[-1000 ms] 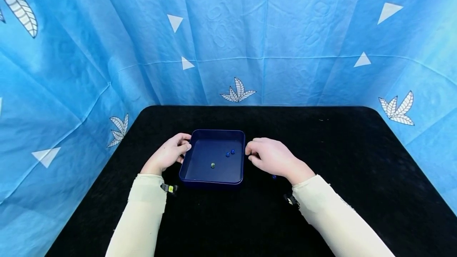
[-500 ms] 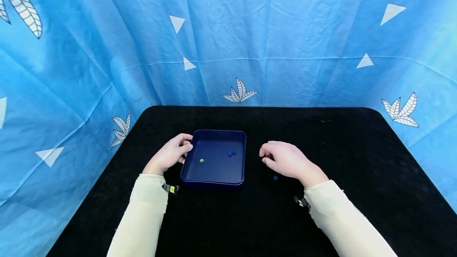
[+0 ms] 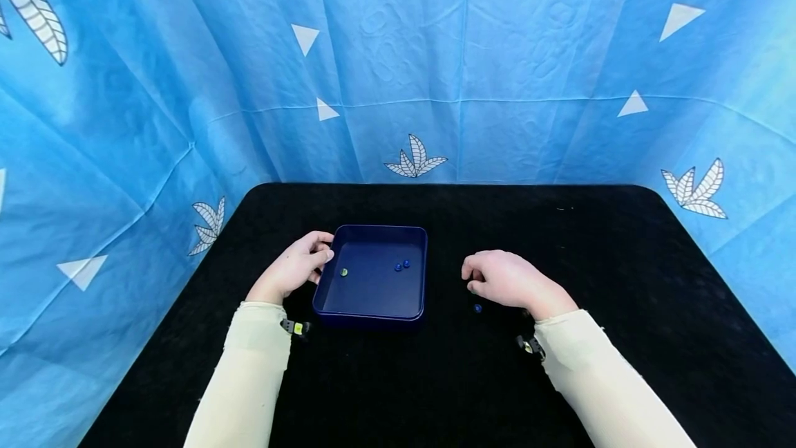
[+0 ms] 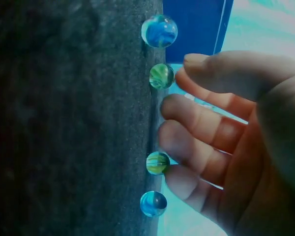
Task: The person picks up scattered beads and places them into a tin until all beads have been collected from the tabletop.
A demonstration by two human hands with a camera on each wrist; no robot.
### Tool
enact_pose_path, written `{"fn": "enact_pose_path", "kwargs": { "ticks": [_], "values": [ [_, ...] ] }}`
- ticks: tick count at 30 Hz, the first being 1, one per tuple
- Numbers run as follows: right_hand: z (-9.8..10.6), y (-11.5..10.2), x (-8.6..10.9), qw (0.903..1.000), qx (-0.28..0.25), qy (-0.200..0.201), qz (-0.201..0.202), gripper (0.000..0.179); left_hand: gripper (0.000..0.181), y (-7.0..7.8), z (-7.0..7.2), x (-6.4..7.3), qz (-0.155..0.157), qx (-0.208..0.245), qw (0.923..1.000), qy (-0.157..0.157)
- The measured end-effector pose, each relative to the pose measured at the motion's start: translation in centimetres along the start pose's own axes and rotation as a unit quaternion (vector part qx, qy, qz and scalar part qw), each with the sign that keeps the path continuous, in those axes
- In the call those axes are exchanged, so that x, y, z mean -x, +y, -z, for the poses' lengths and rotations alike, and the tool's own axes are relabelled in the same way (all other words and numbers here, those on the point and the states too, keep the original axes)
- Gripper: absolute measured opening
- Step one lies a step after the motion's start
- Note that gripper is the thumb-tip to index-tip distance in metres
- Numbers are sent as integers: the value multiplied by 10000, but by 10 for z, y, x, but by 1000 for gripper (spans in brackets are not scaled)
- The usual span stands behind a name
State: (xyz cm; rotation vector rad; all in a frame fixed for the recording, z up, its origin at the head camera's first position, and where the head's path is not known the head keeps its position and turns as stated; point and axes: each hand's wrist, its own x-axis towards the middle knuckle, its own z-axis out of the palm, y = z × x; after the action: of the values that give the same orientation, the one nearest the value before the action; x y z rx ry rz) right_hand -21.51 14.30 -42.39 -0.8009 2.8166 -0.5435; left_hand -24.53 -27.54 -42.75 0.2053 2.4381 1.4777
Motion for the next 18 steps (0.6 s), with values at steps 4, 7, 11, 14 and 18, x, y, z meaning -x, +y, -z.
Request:
{"fn": "enact_pose_path", "kwargs": {
  "ticks": [4,7,11,14,18],
  "values": [
    [-1,0,0,10000,58,-45,-12,12,44,-1,0,0,-6,7,10000,1],
    [-1,-1,1,10000,90,-35,-1,12,43,-2,1,0,-5,-6,10000,4],
    [-1,-2,1,9999,37,-109,-3,13,43,-3,1,-1,-8,-1,10000,-2],
    [-1,-2,1,9998,-13,-201,5,14,43,-4,1,-2,0,-8,10000,1],
    [-2,-3,0,9997,6,-240,42,16,43,-3,1,-1,32,-54,10000,35]
  ]
}}
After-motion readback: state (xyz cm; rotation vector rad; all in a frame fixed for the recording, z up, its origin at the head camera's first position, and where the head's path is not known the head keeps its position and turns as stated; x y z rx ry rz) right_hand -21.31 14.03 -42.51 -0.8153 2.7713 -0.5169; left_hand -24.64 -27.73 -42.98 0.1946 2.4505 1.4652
